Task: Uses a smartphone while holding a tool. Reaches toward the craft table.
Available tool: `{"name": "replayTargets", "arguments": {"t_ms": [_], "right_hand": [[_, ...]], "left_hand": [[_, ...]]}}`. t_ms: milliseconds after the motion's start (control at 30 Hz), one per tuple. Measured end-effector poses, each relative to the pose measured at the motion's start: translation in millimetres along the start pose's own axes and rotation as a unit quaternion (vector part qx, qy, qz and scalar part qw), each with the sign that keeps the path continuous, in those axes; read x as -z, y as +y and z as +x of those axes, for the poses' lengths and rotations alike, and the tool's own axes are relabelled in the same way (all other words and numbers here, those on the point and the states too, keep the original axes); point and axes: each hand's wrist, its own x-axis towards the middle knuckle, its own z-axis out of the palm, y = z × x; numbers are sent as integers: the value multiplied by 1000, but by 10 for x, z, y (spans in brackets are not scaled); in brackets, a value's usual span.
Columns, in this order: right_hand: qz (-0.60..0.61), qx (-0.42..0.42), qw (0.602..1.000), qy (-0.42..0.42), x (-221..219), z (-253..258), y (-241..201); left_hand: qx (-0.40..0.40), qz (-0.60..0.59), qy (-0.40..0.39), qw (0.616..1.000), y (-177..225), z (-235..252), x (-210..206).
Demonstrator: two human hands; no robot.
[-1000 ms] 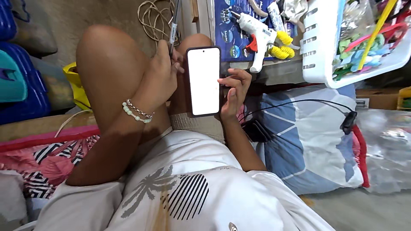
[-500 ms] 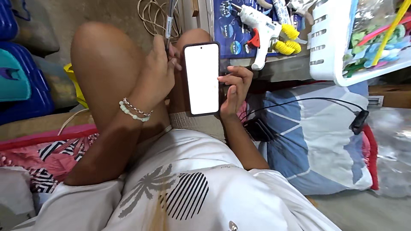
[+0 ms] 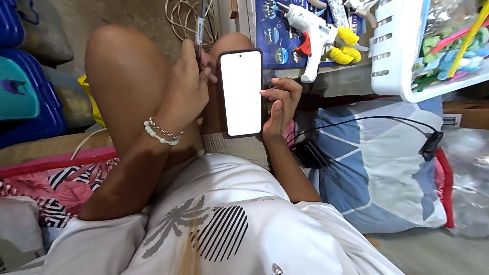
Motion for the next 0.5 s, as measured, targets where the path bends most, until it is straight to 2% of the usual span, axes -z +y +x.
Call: {"name": "replayTargets", "arguments": {"t_ms": [500], "right_hand": [[-10,-5,1000,-7,9,1,-53]], "left_hand": [[-31,-32,13,999,-29,2,-23]]}}
